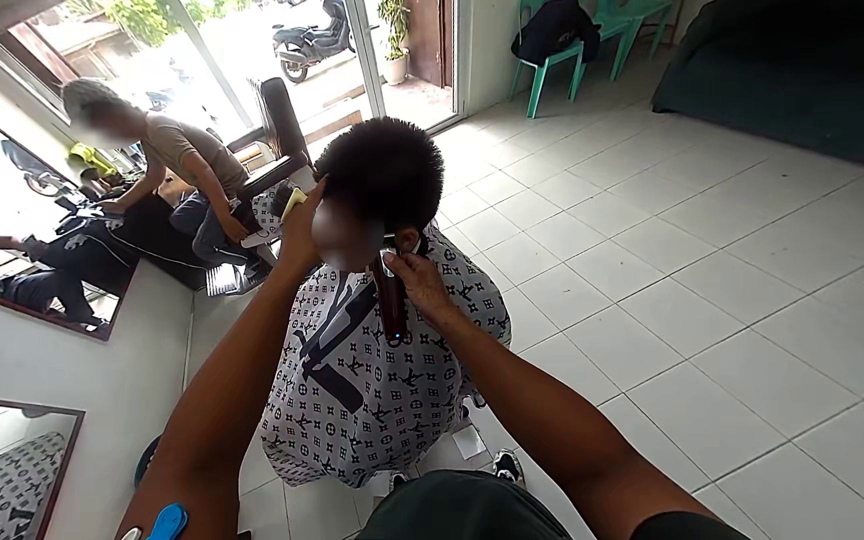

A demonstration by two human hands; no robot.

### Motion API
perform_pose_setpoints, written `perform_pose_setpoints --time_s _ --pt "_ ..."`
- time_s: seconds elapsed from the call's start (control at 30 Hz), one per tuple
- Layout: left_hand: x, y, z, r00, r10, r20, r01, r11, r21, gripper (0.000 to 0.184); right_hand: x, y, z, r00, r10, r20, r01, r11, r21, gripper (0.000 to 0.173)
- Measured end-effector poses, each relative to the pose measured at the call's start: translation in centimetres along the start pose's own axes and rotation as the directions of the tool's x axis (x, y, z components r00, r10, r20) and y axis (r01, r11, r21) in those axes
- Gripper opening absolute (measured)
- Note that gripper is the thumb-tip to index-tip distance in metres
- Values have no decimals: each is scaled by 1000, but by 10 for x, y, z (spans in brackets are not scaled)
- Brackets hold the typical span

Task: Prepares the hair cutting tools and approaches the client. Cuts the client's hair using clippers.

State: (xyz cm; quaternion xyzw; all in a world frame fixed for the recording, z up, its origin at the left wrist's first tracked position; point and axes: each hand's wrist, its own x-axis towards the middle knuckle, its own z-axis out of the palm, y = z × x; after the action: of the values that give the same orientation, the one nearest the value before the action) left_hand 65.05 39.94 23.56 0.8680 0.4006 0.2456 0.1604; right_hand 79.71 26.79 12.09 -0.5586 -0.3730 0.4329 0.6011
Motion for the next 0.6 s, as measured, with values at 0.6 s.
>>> perform_pose_setpoints --time_s 0.6 --pt "0 2 -2 999 -30 15 30 1000 0 91 -2 -4 -5 1000 18 16 -19 999 35 43"
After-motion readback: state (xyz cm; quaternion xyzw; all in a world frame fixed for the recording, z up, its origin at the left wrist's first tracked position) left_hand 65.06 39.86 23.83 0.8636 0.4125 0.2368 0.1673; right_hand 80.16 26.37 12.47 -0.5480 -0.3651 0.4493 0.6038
